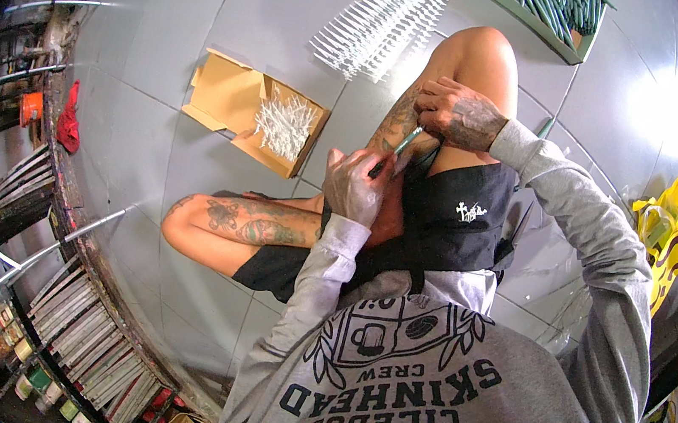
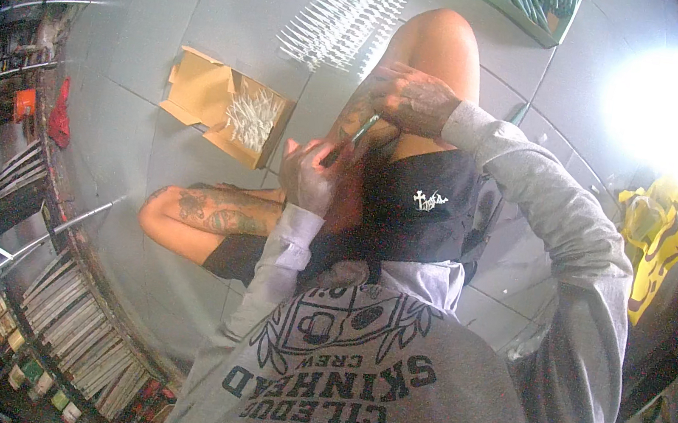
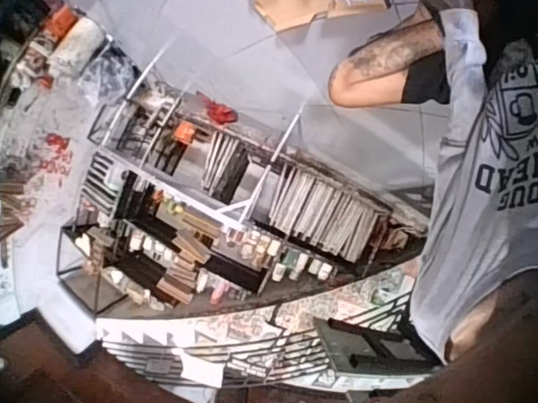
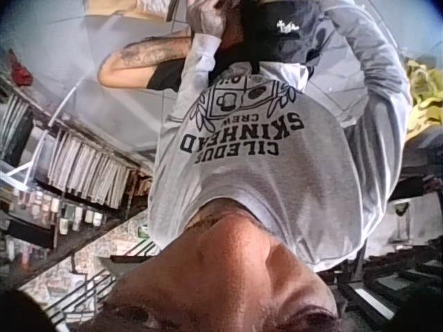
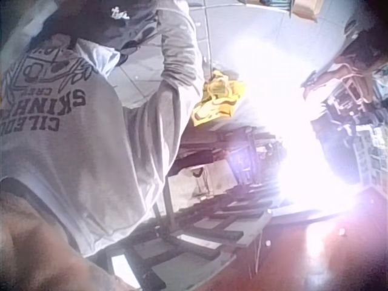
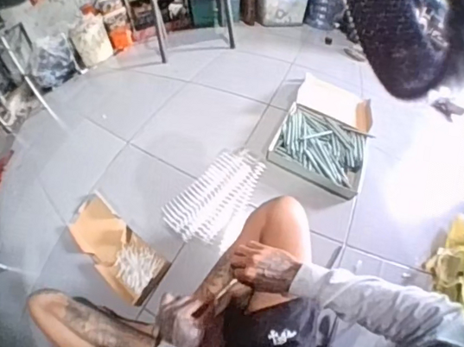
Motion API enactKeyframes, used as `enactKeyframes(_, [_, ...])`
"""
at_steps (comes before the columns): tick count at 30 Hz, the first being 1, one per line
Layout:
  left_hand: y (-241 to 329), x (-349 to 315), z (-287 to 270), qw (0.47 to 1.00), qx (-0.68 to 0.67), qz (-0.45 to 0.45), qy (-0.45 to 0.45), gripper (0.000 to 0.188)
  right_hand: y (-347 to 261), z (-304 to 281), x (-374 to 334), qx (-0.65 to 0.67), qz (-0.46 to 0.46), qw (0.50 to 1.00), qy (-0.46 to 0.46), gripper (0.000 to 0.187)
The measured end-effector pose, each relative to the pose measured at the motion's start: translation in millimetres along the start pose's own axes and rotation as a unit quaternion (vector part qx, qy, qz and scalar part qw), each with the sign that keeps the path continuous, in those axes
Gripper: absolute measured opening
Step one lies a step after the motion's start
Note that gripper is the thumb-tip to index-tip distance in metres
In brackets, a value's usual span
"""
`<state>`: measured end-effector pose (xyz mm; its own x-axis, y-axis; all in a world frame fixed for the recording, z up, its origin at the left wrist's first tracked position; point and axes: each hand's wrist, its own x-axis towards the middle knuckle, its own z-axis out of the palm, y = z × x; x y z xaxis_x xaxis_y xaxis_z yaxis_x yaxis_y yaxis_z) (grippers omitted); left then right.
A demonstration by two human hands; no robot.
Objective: The person cuts plastic strips using scissors and manually inserts small white components into green cylindrical tubes.
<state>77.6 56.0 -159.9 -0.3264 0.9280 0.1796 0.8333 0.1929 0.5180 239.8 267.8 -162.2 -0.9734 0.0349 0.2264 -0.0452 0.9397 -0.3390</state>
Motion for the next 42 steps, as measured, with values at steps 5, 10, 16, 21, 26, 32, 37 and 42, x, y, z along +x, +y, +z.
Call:
enactKeyframes(5, [-9.0, -15.0, -9.1, 1.000, 0.007, -0.013, 0.011, 0.025, -4.1, -3.3, 2.0, -0.012, 0.006, 1.000, 0.004, 0.013])
enactKeyframes(10, [-20.4, -19.2, -24.8, 0.999, -0.015, -0.007, -0.038, 0.024, -5.6, -2.3, -3.9, -0.059, -0.011, 0.997, 0.053, 0.025])
enactKeyframes(16, [3.2, -16.5, -70.0, 0.924, -0.309, -0.160, -0.161, 0.037, -33.4, -50.4, 4.4, -0.102, -0.042, 0.990, 0.084, 0.033])
enactKeyframes(21, [22.5, -10.9, -99.9, 0.873, -0.393, -0.167, -0.234, 0.038, -49.4, -76.0, 14.8, -0.062, -0.001, 0.993, 0.098, 0.044])
enactKeyframes(26, [43.9, -12.8, -115.5, 0.850, -0.462, -0.218, -0.129, 0.036, -101.6, -70.2, 28.0, 0.324, 0.276, 0.862, 0.277, 0.058])
enactKeyframes(32, [63.5, -11.6, -117.5, 0.924, -0.361, -0.118, -0.035, 0.035, -189.1, -39.4, 59.2, 0.710, 0.310, 0.554, 0.305, 0.031])
enactKeyframes(37, [67.1, -15.0, -131.4, 0.948, -0.306, -0.084, -0.034, 0.033, -192.1, -57.2, 66.0, 0.649, 0.385, 0.585, 0.298, 0.016])
enactKeyframes(42, [77.5, -11.0, -140.5, 0.947, -0.309, -0.086, -0.016, 0.030, -184.5, -74.6, 68.5, 0.662, 0.363, 0.576, 0.314, 0.018])
